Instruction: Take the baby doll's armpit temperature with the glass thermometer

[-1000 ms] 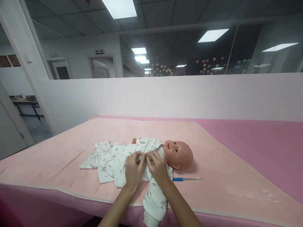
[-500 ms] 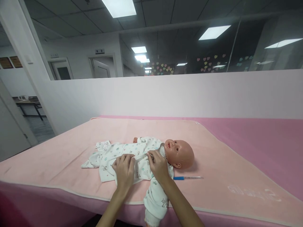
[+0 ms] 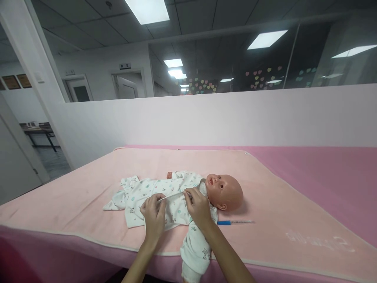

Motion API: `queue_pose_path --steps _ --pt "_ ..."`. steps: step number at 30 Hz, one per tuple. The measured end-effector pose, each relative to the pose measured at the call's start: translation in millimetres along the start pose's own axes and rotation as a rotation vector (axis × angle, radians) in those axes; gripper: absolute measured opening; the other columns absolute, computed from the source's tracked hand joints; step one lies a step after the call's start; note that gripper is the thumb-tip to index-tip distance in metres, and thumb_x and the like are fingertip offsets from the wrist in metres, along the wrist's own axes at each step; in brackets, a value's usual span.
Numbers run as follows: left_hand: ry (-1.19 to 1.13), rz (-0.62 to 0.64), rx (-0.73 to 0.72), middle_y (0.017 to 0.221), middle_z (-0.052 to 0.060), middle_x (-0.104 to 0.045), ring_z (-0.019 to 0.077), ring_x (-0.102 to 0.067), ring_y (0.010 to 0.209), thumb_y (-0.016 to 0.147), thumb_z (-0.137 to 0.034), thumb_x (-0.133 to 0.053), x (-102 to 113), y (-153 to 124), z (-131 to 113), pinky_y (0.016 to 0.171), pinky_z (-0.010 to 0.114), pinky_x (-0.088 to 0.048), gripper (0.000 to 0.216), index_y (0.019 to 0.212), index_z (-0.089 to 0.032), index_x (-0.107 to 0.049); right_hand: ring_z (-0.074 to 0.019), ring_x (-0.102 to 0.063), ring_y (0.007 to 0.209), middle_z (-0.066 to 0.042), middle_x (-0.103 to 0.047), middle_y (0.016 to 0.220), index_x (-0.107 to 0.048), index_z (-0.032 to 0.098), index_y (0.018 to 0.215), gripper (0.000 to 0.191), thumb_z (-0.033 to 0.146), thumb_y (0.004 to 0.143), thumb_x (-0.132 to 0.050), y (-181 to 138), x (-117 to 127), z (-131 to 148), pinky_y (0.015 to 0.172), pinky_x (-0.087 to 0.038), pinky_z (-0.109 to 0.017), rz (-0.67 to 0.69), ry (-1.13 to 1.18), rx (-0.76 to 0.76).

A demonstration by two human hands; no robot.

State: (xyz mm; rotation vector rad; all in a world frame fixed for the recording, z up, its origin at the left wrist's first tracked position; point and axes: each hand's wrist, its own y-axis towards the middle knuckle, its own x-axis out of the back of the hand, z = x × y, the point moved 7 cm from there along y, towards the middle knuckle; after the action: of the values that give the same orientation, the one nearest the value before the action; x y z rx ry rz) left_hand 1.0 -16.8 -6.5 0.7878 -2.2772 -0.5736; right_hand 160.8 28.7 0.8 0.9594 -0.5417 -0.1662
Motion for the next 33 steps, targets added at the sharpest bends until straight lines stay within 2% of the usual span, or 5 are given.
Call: queue_pose_path --steps 5,11,15,20,33 --pt "-0.037 0.004 0.006 0.086 0.0 -0.063 0.0186 -0.054 0.086 0.085 -0.033 -0.036 -0.3 1.4 0.8 0.093 0.042 -0.021 0.021 0.083 -0.022 -0.054 -0.0096 -0.049 0.053 -0.001 -0.059 0.069 -0.06 0.017 0.082 0.018 0.025 0.087 -0.044 0.2 -0.2 -1.1 0.052 -0.036 -0.021 -0.005 0.006 0.007" --pt "-0.046 -0.026 0.025 0.075 0.0 -0.064 0.0188 -0.055 0.079 0.086 -0.039 -0.037 3.8 1.9 -0.1 0.091 0.041 -0.024 0.027 0.078 -0.022 -0.056 -0.0096 -0.048 0.052 0.0 -0.058 0.068 -0.06 0.018 0.082 0.018 0.025 0.087 -0.045 0.1 -0.3 -2.3 0.052 -0.035 -0.021 -0.002 -0.004 -0.004" --pt "0.03 0.022 -0.043 0.083 0.001 -0.064 0.0188 -0.054 0.079 0.081 -0.032 -0.041 1.6 0.2 -9.1 0.09 0.042 -0.024 0.019 0.082 -0.022 -0.058 -0.0097 -0.048 0.052 -0.001 -0.058 0.068 -0.059 0.018 0.081 0.019 0.026 0.087 -0.044 0.0 -0.4 -1.7 0.052 -0.035 -0.021 -0.003 0.006 -0.004" --pt "0.15 0.039 -0.073 0.075 0.001 -0.063 0.0195 -0.053 0.076 0.074 -0.023 -0.044 -2.5 0.0 -13.6 0.087 0.042 -0.025 0.015 0.079 -0.021 -0.058 -0.0094 -0.047 0.052 0.0 -0.058 0.067 -0.059 0.018 0.081 0.017 0.024 0.087 -0.045 0.5 -0.3 -0.8 0.051 -0.034 -0.021 0.0 0.013 -0.007" --pt "0.098 -0.029 -0.069 0.082 0.001 -0.064 0.0184 -0.053 0.079 0.083 -0.03 -0.041 0.5 -1.0 -5.3 0.085 0.038 -0.028 0.021 0.081 -0.022 -0.06 -0.0095 -0.046 0.051 0.0 -0.056 0.064 -0.06 0.018 0.081 0.018 0.026 0.087 -0.044 -0.4 3.6 1.4 0.051 -0.036 -0.021 -0.059 0.0 0.043"
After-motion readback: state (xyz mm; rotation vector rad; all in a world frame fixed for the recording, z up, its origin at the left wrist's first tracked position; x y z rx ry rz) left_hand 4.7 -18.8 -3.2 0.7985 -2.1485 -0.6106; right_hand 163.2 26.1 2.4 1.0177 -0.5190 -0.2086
